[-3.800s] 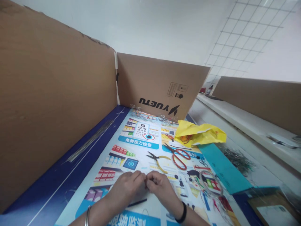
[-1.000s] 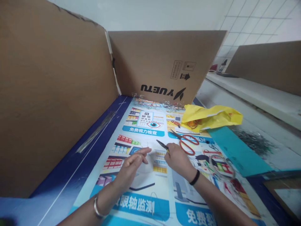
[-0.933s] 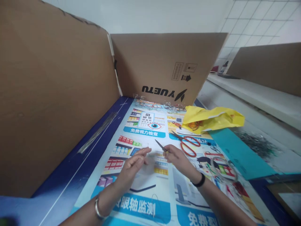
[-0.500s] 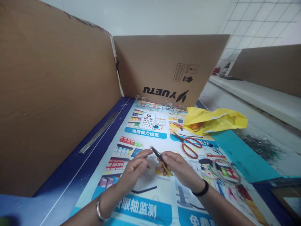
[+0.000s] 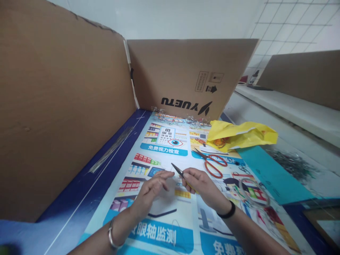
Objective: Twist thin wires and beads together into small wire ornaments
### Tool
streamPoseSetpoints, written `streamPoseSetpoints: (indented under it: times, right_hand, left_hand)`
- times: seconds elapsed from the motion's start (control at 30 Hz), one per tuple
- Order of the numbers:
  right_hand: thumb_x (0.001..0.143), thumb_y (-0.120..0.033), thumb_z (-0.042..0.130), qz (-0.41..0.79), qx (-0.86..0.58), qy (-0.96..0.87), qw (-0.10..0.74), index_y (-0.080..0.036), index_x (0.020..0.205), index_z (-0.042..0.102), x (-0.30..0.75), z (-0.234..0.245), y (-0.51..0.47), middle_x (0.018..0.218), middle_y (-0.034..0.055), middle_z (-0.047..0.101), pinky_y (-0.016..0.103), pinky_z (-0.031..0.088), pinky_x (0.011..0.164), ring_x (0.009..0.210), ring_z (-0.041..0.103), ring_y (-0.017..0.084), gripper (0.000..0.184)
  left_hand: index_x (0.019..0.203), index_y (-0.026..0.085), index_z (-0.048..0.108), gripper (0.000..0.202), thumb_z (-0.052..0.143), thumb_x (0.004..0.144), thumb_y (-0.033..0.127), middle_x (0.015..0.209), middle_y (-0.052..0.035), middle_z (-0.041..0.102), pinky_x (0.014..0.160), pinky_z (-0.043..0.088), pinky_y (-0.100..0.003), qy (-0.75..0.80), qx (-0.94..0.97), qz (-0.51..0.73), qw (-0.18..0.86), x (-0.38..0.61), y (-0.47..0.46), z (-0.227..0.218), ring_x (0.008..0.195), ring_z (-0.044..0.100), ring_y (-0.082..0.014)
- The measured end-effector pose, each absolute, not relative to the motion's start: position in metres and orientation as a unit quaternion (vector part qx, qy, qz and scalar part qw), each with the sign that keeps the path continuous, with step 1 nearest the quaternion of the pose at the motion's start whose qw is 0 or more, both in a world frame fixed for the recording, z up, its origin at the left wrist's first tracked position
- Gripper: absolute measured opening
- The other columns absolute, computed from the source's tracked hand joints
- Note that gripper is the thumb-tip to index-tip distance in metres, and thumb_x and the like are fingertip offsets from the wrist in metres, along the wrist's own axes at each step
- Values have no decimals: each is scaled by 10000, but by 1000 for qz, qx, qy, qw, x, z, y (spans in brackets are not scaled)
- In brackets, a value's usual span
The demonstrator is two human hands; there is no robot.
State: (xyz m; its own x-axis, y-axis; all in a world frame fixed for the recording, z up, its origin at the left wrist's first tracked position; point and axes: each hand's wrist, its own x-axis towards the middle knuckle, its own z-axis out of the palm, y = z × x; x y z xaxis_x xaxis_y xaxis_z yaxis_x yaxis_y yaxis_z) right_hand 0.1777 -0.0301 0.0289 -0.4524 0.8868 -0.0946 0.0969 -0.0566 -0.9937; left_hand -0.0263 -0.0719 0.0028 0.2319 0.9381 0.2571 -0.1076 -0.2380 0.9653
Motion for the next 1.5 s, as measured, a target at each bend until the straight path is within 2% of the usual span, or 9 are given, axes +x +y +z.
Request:
streamPoseSetpoints:
  times: [0.13,0.27,0.37,0.53,0.67,0.77,0.97,1.27,1.5]
  right_hand:
    - [833,-459,536,621,-399,-592,325,-151,740,541,178,27,-30,631,-9,549,194,333,460,501,461,66,322]
    - [844,-452,526,649,-388,-564,333,-151,741,537,177,27,-32,632,-11,554,193,334,460,485,458,59,318]
    - [839,-451,537,665,-379,-552,330,-151,738,531,176,28,-33,633,-9,562,190,329,455,485,468,60,316]
    - [817,-481,557,690,-372,-551,285,-149,741,535,171,24,-39,621,-4,570,183,316,437,477,467,62,342]
    - [812,-494,561,700,-365,-556,259,-150,761,544,169,21,-43,640,-3,569,181,321,445,495,469,63,347]
    - [807,-498,565,708,-367,-548,252,-152,757,535,169,22,-43,649,-1,572,177,320,442,498,475,62,350]
    - [813,-489,560,720,-369,-539,234,-147,762,536,170,25,-43,670,6,584,170,328,452,510,495,58,346]
    - [791,-518,567,719,-371,-541,231,-158,749,529,171,24,-43,660,0,571,178,322,449,506,480,64,365]
    - [837,-485,507,631,-391,-629,231,-163,740,543,171,31,-43,633,-7,529,197,324,466,512,451,76,339]
  left_hand:
    - [795,185,657,411,321,917,388,1157,-93,628,1058,223,-457,289,516,546,593,-26,-72,3,1204,451,-262]
    - [770,161,652,194,483,828,237,1108,-102,649,1008,301,-410,263,422,556,666,-25,-68,6,1124,519,-249]
    - [771,171,633,110,532,810,188,1034,-75,670,891,393,-350,267,358,571,689,-24,-64,7,1018,580,-214]
    - [955,179,621,170,571,828,280,779,-44,664,616,401,-249,317,346,537,701,-21,-63,9,709,594,-135]
    - [831,152,632,204,583,815,350,593,-8,586,511,305,-230,376,409,488,673,-21,-65,9,526,469,-90]
    - [745,155,603,230,576,813,373,570,10,545,516,299,-230,409,447,476,638,-22,-64,7,514,426,-84]
    - [732,158,594,226,556,807,368,565,24,504,537,329,-228,477,510,468,542,-22,-65,12,536,427,-90]
    - [728,166,615,156,577,758,314,546,35,490,528,365,-224,516,515,478,491,-20,-66,17,527,444,-97]
    - [744,183,645,105,579,741,264,645,7,546,545,379,-234,525,529,493,449,-20,-65,13,584,469,-114]
